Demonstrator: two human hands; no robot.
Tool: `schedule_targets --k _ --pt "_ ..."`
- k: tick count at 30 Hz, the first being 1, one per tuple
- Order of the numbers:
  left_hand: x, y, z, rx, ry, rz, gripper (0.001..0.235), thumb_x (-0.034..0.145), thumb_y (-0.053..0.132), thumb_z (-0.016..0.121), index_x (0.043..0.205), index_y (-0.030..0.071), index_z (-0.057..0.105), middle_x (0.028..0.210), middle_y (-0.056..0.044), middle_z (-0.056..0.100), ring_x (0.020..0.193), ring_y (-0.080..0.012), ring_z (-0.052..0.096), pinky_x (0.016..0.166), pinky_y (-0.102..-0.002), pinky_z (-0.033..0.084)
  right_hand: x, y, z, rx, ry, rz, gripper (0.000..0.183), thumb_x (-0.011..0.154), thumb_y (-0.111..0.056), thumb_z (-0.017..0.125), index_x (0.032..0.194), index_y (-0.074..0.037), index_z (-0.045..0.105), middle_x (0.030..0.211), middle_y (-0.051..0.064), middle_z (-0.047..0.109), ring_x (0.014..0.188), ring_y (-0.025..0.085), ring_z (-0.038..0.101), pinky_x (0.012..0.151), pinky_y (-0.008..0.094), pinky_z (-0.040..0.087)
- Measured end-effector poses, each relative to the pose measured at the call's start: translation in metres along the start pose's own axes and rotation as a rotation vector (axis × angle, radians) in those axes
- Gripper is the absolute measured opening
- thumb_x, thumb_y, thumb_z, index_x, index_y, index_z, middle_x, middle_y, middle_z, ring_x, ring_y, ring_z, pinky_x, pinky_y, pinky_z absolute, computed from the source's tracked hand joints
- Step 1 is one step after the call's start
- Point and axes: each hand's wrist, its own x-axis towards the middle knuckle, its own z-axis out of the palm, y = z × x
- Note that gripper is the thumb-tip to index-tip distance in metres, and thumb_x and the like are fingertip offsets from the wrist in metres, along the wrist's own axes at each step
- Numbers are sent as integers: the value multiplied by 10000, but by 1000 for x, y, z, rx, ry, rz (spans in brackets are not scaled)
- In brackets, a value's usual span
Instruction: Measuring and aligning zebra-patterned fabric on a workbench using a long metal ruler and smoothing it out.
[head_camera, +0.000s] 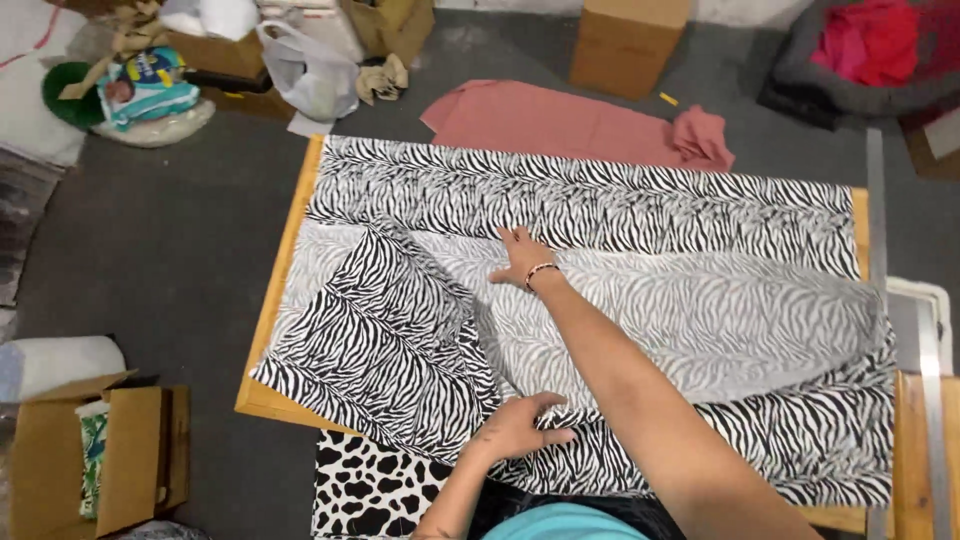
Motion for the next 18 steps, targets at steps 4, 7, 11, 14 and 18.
schedule_targets --k 4,7,11,14,18 --pt "-3 6 -13 134 43 -130 784 814 513 726 1478 224 426 1240 -146 653 1138 -313 636 979 -416 505 14 -20 -17 -63 -95 82 954 818 -562 765 1549 -148 313 1294 153 644 1129 340 654 888 467 566" --pt "7 -8 -16 382 21 -190 735 874 449 748 1453 174 388 967 -130 668 863 -290 660 730 -402 571 34 -31 -28 63 -196 87 401 895 -382 698 1145 -84 603 991 77 636 797 195 593 637 335 490" --pt "29 -51 -48 550 279 -165 733 859 336 768 1452 151 379 916 -154 677 826 -351 681 693 -474 577 138 -1 -40 133 144 41 448 880 -449 676 987 -15 694 1007 196 712 924 364 677 768 452 523" --pt "32 -95 -97 548 533 -186 614 811 229 725 1337 144 421 918 -186 703 839 -414 703 709 -531 567 186 35 -116 373 609 11 464 855 -515 718 819 -53 707 867 160 719 825 323 699 702 459 506" --pt "-5 -131 -177 499 756 -347 419 821 302 668 1174 164 488 1007 -206 720 951 -472 690 829 -566 536 133 53 -284 1127 1123 -59 287 823 -396 769 912 -128 717 867 -6 748 804 132 699 720 339 567"
